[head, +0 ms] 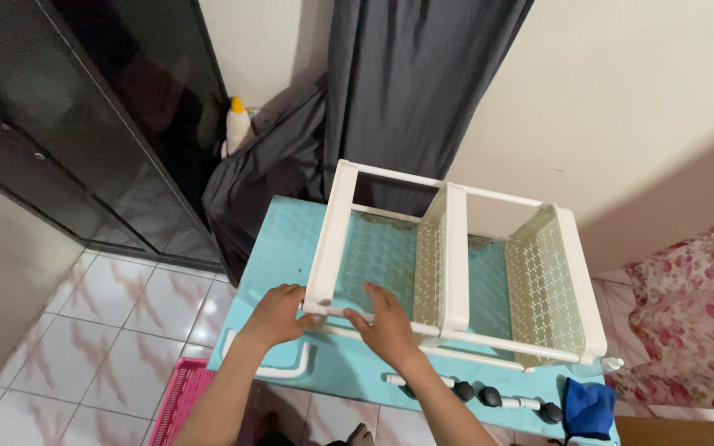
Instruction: The person assembles a white plastic storage rack by connecting white plastic rods and black connectors to form a frame. They attach perforated plastic trays to the frame and adjust the structure on a light blue table.
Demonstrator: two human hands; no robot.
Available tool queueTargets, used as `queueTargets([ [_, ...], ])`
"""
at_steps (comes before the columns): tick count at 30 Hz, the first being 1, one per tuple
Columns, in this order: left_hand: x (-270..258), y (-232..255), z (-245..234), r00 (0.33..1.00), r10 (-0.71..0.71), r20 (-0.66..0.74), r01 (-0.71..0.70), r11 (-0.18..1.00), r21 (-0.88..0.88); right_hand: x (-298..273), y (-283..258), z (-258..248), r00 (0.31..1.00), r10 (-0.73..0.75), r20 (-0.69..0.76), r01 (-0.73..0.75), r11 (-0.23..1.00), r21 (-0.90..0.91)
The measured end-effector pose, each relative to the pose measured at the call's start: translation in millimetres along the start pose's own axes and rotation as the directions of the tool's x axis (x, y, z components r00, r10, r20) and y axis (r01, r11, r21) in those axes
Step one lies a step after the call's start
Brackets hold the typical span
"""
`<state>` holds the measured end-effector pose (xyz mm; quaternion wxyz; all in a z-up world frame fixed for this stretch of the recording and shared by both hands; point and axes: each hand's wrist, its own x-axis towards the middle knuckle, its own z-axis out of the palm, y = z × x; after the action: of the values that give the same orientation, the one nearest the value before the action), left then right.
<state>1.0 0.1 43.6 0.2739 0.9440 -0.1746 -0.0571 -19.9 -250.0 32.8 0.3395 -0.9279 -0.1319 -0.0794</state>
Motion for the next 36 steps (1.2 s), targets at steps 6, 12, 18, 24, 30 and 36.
queueTargets([
  [6,-1.2,-22.8,-2.6,0.991,0.127,-0.03,-0.13,0.978,-0.161,10.1,-33.4,31.9,0.986,0.095,0.135,-0.096,0.995,0.003],
  [12,3.2,-44.3,5.0,0.962,0.273,0.024,-0.269,0.957,-0.107,30.3,-68.3,43.2,0.916,0.36,0.177,-0.353,0.933,-0.068],
  [18,11.0,-61.0,9.2,0.936,0.331,0.123,-0.323,0.943,-0.082,30.7,-63.2,56.0,0.933,0.328,0.147,-0.284,0.924,-0.257],
  [24,16.5,-66.5,12.7,0.929,0.343,0.136,-0.338,0.939,-0.057,31.6,-62.1,57.2,0.925,0.344,0.16,-0.279,0.902,-0.329],
  [30,11.9,-65.3,6.1,0.932,0.357,0.056,-0.356,0.934,-0.022,30.9,-59.9,59.8,0.934,0.326,0.146,-0.273,0.915,-0.299],
  [36,6.2,-57.0,-7.8,0.934,0.351,0.059,-0.352,0.936,0.002,30.2,-59.7,60.5,0.956,0.274,0.109,-0.235,0.932,-0.277],
])
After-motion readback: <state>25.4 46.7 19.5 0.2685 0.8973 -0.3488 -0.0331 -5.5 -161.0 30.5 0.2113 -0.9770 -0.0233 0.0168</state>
